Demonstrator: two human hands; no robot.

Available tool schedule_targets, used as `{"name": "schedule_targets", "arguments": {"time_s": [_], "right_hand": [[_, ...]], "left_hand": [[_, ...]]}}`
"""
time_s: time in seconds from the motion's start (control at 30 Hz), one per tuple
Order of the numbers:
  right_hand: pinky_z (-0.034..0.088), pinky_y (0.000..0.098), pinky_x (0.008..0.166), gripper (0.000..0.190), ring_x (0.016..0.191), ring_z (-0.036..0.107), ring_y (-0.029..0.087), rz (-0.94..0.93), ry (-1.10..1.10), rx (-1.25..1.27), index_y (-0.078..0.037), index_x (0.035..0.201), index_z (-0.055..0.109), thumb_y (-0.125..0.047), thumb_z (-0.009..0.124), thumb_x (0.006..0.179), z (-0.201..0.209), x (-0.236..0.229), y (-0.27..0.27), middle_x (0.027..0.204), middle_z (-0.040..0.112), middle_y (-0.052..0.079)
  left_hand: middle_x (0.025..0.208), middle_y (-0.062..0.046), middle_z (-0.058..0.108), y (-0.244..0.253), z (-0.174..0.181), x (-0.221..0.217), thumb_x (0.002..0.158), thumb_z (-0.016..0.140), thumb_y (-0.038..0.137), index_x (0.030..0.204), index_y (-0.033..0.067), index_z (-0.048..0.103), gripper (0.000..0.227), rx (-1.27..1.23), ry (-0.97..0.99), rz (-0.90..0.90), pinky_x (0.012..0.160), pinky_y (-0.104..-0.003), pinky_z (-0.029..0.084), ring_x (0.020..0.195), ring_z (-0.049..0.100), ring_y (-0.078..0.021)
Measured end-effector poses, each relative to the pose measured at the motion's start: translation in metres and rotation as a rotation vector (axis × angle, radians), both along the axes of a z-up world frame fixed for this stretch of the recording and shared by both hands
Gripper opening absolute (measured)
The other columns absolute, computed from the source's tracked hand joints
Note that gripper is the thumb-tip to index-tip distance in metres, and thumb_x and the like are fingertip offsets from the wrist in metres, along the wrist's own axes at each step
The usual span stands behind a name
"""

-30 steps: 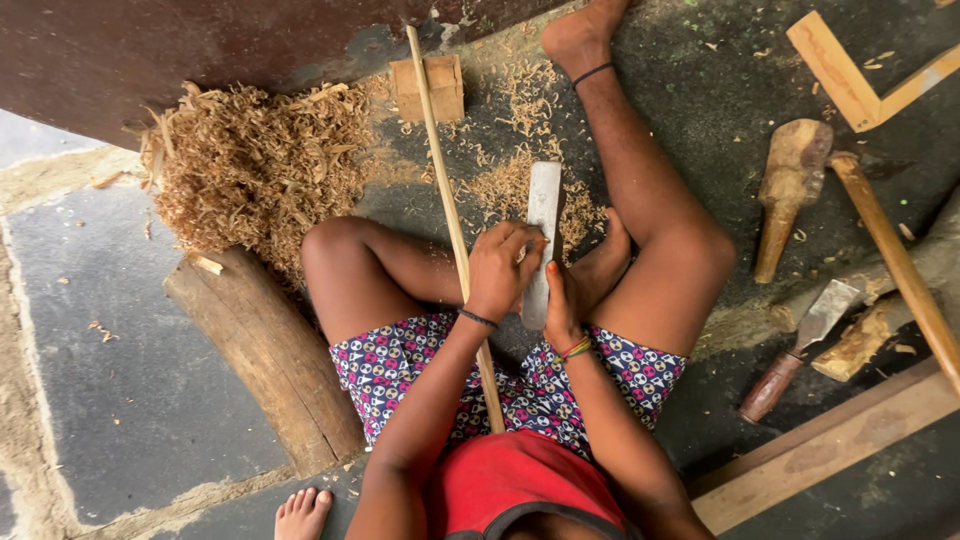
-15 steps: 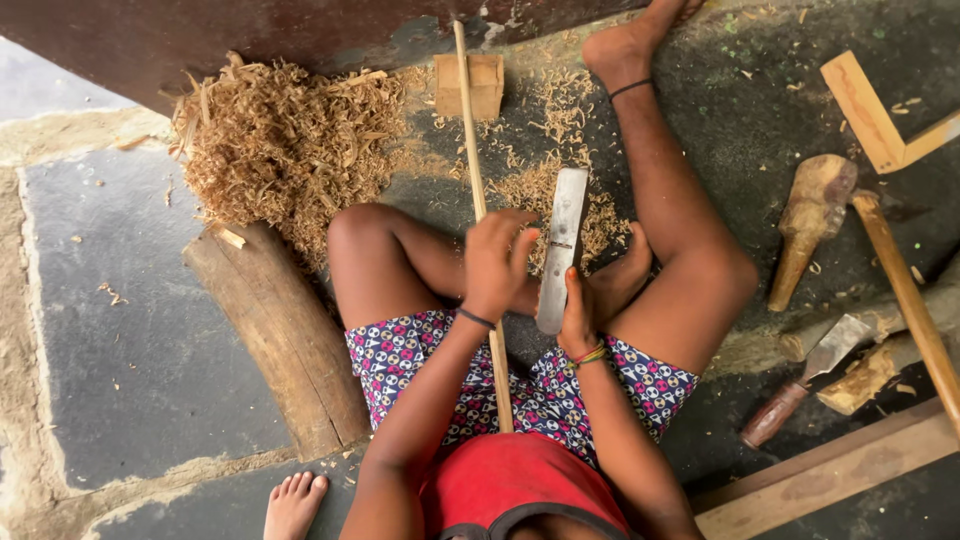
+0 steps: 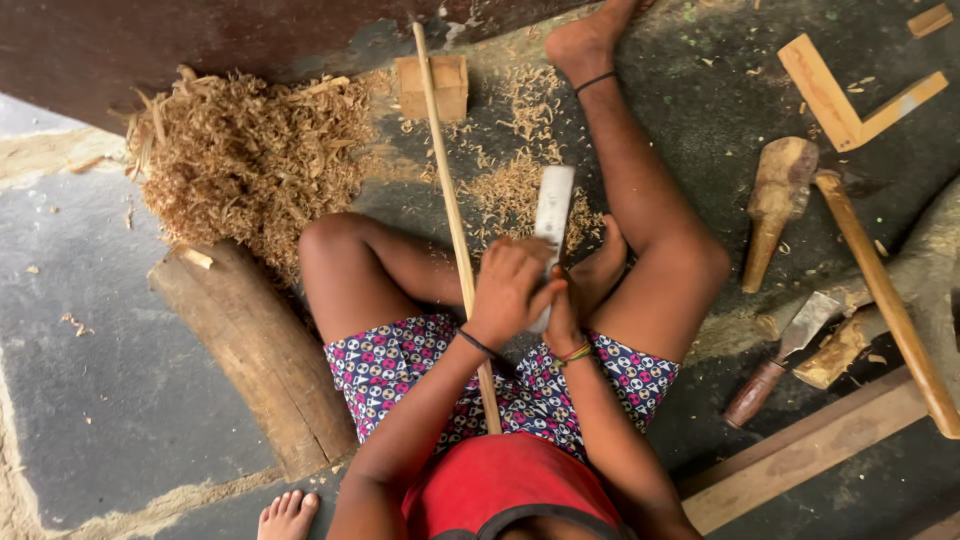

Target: The person sits on the floor and uses a hand plane to smooth and shape a long wooden stick. They repeatedly pull the plane along the stick, generating wood shavings that accumulate on the floor.

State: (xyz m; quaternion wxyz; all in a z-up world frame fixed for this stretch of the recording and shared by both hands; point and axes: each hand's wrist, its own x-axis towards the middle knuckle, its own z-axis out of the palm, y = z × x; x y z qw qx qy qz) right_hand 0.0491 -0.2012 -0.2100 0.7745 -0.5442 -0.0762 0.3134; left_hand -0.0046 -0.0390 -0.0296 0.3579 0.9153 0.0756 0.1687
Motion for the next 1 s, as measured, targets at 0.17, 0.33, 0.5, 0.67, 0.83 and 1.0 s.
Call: {"name": "schedule_targets", "arguments": {"time_s": [0.17,0.33,0.5,0.67,0.83,1.0], "right_hand": [[0.05,0.0258,0.099,0.051,0.121,0.057,0.009,0.042,0.091,-0.042,-0.015,0.138,0.051,-0.047,0.03,0.104,0.036,-0.006,0.02,0.133,0.059,-0.002],[0.053,0.0287,0.08,0.046,0.097,0.063,0.012,0.059,-0.011,-0.136,-0.004,0.119,0.059,-0.046,0.043,0.111,0.061,-0.008,0.024,0.11,0.064,0.004],[0.051,0.029,0.061,0.045,0.073,0.064,0.012,0.039,0.242,-0.12,-0.014,0.111,0.061,-0.052,0.04,0.101,0.078,-0.006,0.031,0.09,0.064,0.0],[0.052,0.0277,0.073,0.048,0.083,0.063,0.012,-0.009,0.194,0.058,-0.007,0.105,0.062,-0.053,0.049,0.112,0.039,-0.001,0.018,0.093,0.064,0.002],[0.053,0.0296,0.071,0.048,0.083,0.064,0.013,-0.04,0.282,-0.008,-0.01,0.108,0.06,-0.057,0.05,0.104,0.035,-0.004,0.014,0.093,0.064,0.001],[0.052,0.0309,0.053,0.069,0.058,0.062,0.017,-0.003,0.482,-0.075,-0.01,0.106,0.062,-0.075,0.043,0.093,0.051,0.0,0.017,0.077,0.063,0.004]], "left_hand": [[0.145,-0.014,0.057,0.009,0.026,-0.001,0.09,0.071,0.038,0.123,0.0128,0.073,0.041,0.138,-0.14,0.048,0.119,-0.056,0.028,0.139,0.048,-0.0369],[0.145,-0.011,0.058,0.015,0.018,-0.01,0.093,0.072,0.037,0.122,0.0174,0.074,0.035,0.183,-0.129,0.151,0.121,-0.054,0.029,0.14,0.048,-0.0338],[0.146,-0.014,0.056,0.027,0.014,-0.019,0.093,0.074,0.034,0.125,0.0155,0.071,0.037,0.169,-0.118,0.178,0.121,-0.054,0.031,0.141,0.047,-0.0348],[0.15,-0.021,0.049,0.019,0.021,-0.015,0.09,0.074,0.033,0.132,0.0099,0.064,0.048,0.031,-0.167,0.162,0.12,-0.055,0.031,0.142,0.042,-0.0408],[0.138,-0.015,0.06,0.016,0.018,-0.007,0.09,0.075,0.031,0.125,0.0126,0.07,0.04,0.127,-0.152,0.12,0.118,-0.056,0.032,0.138,0.049,-0.0369],[0.121,-0.006,0.071,0.04,0.003,-0.018,0.092,0.074,0.027,0.097,0.0113,0.07,0.017,0.152,-0.134,0.252,0.112,-0.05,0.041,0.118,0.063,-0.0286]]}}
